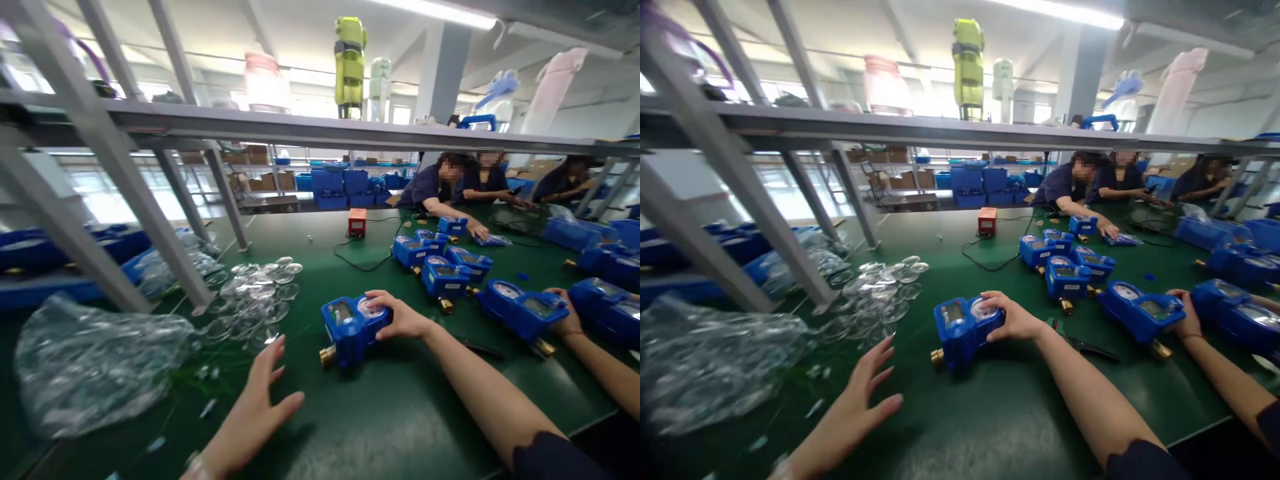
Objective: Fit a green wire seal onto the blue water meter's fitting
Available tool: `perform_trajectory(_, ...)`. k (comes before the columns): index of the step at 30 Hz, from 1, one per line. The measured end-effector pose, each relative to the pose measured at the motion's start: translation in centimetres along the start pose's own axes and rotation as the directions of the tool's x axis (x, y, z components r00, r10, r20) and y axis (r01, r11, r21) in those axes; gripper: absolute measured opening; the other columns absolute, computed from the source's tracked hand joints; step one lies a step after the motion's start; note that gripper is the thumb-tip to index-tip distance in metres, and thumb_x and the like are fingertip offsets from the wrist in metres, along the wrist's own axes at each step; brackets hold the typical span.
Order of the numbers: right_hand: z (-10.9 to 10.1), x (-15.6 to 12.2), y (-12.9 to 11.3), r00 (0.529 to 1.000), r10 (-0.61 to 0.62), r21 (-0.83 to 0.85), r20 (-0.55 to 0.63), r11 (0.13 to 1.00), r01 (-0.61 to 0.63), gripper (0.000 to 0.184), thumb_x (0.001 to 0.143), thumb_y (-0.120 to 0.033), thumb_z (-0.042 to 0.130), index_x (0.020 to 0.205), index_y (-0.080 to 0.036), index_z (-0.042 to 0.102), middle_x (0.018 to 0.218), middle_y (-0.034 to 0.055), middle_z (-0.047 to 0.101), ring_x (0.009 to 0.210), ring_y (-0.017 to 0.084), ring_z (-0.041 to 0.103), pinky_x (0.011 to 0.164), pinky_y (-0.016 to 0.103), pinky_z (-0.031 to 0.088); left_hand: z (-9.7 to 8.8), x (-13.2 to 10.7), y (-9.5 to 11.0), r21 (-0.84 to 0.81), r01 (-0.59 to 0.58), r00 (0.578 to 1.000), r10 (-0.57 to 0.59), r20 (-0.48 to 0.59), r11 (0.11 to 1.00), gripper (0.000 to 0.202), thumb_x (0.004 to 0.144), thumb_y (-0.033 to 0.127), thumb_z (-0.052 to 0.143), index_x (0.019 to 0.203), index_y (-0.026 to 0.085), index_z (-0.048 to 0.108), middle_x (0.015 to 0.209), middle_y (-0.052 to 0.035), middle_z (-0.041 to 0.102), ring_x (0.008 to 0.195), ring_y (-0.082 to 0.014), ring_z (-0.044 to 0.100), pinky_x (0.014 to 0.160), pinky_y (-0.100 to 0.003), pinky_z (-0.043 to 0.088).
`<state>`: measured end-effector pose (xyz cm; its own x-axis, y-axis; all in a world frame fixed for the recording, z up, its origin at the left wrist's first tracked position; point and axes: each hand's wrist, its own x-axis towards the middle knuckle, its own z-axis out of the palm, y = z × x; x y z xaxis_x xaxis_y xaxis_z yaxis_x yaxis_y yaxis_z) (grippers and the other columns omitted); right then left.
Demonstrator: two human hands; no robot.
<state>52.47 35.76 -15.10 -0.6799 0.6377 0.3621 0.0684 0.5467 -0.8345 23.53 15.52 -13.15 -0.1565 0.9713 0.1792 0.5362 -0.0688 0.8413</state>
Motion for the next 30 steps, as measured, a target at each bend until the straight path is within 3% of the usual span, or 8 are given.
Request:
perform_trajectory(2,1.0,-0.6,-1.2,0.992,-0.018,0.088,0.122,0.996,0.007,0.064,0.047,-0.035,0.085,0.106,-0.026,0.064,0.135,0.0054,0.042,0.125,0.026,0.039,0.103,0.040,0.031,2.6,0.5,-0.3,-0.087,-0.022,0.990,0.034,0.138,0.996,0.105,0.059,0.036,0.079,0.141,0.028,0.015,0.146,-0.0112,0.028,0.132,-0.0313,0.031,0.107,-0.049,0.031)
perform_trajectory(5,2.1,-1.4,-1.9,0.989,0.012,0.172,0.151,0.984,-0.038,0.066,0.046,-0.033,0.086,0.107,-0.027,0.065,0.143,0.0048,0.033,0.133,0.029,0.024,0.108,0.044,0.019,5.7,0.9,-0.5,-0.158,-0.041,0.981,0.070,0.180,0.987,0.110,0.054,0.029,0.082,0.141,0.025,0.013,0.134,-0.0114,0.047,0.121,-0.0271,0.047,0.103,-0.043,0.037)
perform_trajectory(7,3.0,-2.3,-1.8,0.994,0.078,0.237,0.083,0.967,-0.095,0.066,0.053,-0.038,0.083,0.114,-0.029,0.061,0.147,0.0040,0.024,0.135,0.031,0.017,0.109,0.048,0.017,7.1,0.3,-0.3,-0.161,-0.051,0.988,0.074,0.138,0.986,0.100,0.060,0.029,0.078,0.139,0.024,0.017,0.128,-0.0105,0.053,0.115,-0.0247,0.053,0.100,-0.041,0.041)
perform_trajectory(11,6.0,-4.7,-1.8,0.965,0.261,0.477,-0.031,0.852,-0.216,0.064,0.082,-0.058,0.047,0.139,-0.036,0.026,0.146,0.0060,0.026,0.125,0.029,0.040,0.092,0.050,0.042,8.8,-1.3,0.7,-0.096,-0.044,0.999,0.043,-0.007,0.994,0.089,0.065,0.030,0.074,0.137,0.022,0.022,0.126,-0.0108,0.052,0.112,-0.0258,0.053,0.097,-0.041,0.043)
perform_trajectory(15,9.0,-5.2,-3.1,0.929,0.363,0.680,-0.068,0.699,-0.223,0.064,0.088,-0.059,0.034,0.142,-0.035,0.011,0.146,0.0019,0.030,0.121,0.024,0.046,0.089,0.043,0.048,10.1,-1.9,1.3,-0.024,-0.008,0.991,0.005,-0.133,1.000,0.086,0.065,0.032,0.073,0.135,0.020,0.025,0.130,-0.0127,0.044,0.116,-0.0293,0.048,0.095,-0.043,0.043)
perform_trajectory(19,9.8,-4.0,-3.8,0.925,0.372,0.788,-0.076,0.591,-0.173,0.064,0.086,-0.054,0.044,0.141,-0.030,0.023,0.136,-0.0002,0.046,0.122,0.022,0.046,0.100,0.040,0.040,9.9,-2.7,1.4,0.010,-0.007,0.988,0.008,-0.152,1.000,0.086,0.067,0.031,0.071,0.136,0.021,0.023,0.131,-0.0128,0.041,0.111,-0.0285,0.052,0.095,-0.045,0.043)
perform_trajectory(25,10.2,-4.0,-3.5,0.917,0.397,0.866,-0.015,0.464,-0.187,0.057,0.086,-0.051,0.046,0.138,-0.030,0.032,0.136,-0.0008,0.046,0.124,0.022,0.043,0.102,0.040,0.038,8.2,-4.9,1.7,0.040,-0.025,0.998,0.028,-0.057,0.999,0.073,0.072,0.021,0.065,0.135,0.024,0.028,0.117,-0.0071,0.055,0.079,-0.0160,0.063,0.078,-0.033,0.054)
perform_trajectory(30,9.6,-4.6,-2.4,0.863,0.498,0.837,-0.087,0.507,-0.209,0.053,0.083,-0.058,0.046,0.130,-0.032,0.043,0.137,0.0010,0.043,0.123,0.025,0.043,0.094,0.040,0.044,6.9,-5.3,1.1,0.162,-0.009,0.981,0.041,-0.191,0.987,0.029,0.080,0.017,0.048,0.108,0.023,0.052,0.109,-0.0051,0.055,0.084,-0.0163,0.060,0.079,-0.032,0.051)
